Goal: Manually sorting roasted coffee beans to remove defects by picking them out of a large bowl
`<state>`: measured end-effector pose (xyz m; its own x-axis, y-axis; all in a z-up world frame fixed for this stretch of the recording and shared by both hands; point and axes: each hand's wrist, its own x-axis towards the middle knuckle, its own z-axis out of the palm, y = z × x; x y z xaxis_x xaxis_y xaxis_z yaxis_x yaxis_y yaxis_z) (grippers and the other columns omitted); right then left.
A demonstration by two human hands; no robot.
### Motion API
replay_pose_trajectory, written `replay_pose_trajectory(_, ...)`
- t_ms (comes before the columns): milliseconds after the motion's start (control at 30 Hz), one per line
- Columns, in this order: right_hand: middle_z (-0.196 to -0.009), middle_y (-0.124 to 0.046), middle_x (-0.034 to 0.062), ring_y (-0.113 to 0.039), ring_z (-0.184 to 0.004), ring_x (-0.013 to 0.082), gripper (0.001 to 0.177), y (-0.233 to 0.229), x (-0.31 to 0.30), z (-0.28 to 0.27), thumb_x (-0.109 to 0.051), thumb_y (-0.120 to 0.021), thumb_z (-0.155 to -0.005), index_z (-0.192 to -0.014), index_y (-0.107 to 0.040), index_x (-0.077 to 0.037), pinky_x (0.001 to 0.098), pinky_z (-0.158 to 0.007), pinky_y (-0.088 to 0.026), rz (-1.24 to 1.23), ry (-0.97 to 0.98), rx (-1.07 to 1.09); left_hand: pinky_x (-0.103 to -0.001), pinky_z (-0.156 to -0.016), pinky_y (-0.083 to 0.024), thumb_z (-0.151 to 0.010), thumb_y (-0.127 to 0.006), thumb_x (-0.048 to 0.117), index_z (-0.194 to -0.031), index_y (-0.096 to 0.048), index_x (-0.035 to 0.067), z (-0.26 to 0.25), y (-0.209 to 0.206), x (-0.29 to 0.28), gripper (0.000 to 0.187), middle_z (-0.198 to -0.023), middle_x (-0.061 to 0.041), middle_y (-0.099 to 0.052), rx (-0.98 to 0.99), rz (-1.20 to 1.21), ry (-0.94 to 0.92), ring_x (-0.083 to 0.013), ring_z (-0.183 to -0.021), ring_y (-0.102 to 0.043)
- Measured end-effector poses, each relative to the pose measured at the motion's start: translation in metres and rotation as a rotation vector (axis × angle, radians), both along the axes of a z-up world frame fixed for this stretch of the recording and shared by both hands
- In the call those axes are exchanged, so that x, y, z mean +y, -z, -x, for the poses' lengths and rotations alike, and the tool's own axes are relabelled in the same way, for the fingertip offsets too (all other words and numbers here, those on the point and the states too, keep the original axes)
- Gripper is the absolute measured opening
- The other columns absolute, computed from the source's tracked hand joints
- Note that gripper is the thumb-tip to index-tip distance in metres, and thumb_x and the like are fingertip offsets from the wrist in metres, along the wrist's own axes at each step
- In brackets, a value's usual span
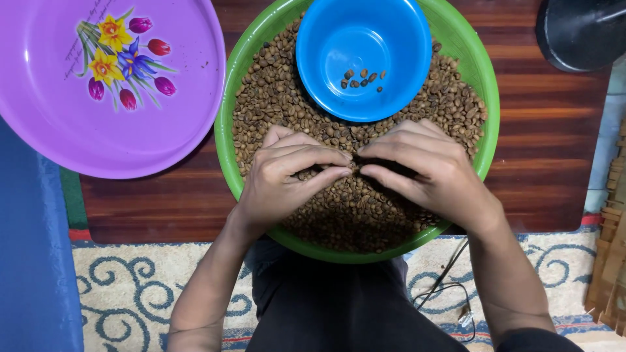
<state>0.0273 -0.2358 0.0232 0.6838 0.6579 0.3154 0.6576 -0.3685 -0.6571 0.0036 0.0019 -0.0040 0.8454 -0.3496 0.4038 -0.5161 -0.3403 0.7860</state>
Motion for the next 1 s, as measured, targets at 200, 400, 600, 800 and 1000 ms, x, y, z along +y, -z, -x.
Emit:
replay_pose_trajectory(200, -0.105, -0.074, 0.0151, -0.070, -0.092, 0.0264, 0.016, 0.014, 0.000, 0.004, -0.007, -0.077, -0.094, -0.107, -0.074, 0.002, 0.0365, -0.083, -0.050, -0.085, -0.029, -0.031, -0.030, -0.088, -0.038, -0.089, -0.088, 0.011, -0.102, -0.077, 0.011, 0.000, 0.004, -0.003, 0.017, -0.100, 0.003, -0.079, -0.001, 0.004, 0.007, -0.0108, -0.086, -0.072)
replay_pose_trajectory(400, -0.103, -0.073, 0.0150, -0.068, -0.091, 0.0268, 0.016, 0.012, -0.003, -0.001, -0.008, -0.076, -0.095, -0.106, -0.074, 0.002, 0.0377, -0.083, -0.049, -0.056, -0.041, -0.068, -0.029, -0.088, -0.038, -0.090, -0.086, 0.016, -0.102, -0.078, 0.012, -0.004, 0.005, -0.005, 0.015, -0.097, 0.003, -0.078, -0.012, -0.016, 0.004, -0.0097, -0.084, -0.070)
replay_pose_trajectory(600, -0.105, -0.072, 0.0180, -0.064, -0.098, 0.0313, 0.015, -0.010, -0.004, -0.023, -0.007, -0.072, -0.102, -0.106, -0.072, 0.007, 0.0433, -0.094, -0.049, -0.001, 0.068, -0.089, -0.038, -0.085, -0.034, -0.096, -0.081, 0.020, -0.114, -0.077, 0.016, -0.023, 0.009, 0.001, 0.019, -0.109, -0.003, -0.074, -0.190, -0.154, -0.053, -0.0210, -0.099, -0.062)
replay_pose_trajectory(800, -0.107, -0.067, 0.0134, -0.057, -0.101, 0.0316, 0.016, -0.010, -0.008, -0.064, -0.013, -0.066, -0.110, -0.108, -0.069, 0.002, 0.0429, -0.094, -0.042, 0.140, 0.003, -0.083, -0.038, -0.085, -0.028, -0.099, -0.079, 0.023, -0.113, -0.078, 0.016, -0.052, -0.013, -0.004, 0.015, -0.109, 0.000, -0.078, -0.195, -0.310, -0.091, -0.0196, -0.098, -0.067)
replay_pose_trajectory(1000, -0.118, -0.061, 0.0093, -0.049, -0.109, 0.0352, 0.018, 0.006, -0.010, -0.091, -0.026, -0.071, -0.107, -0.111, -0.072, -0.009, 0.0489, -0.082, -0.039, 0.475, 0.025, -0.187, -0.040, -0.079, -0.030, -0.095, -0.079, 0.024, -0.125, -0.056, 0.022, -0.074, -0.018, -0.018, 0.038, -0.090, 0.009, -0.077, -0.136, -0.508, -0.139, -0.0258, -0.075, -0.062)
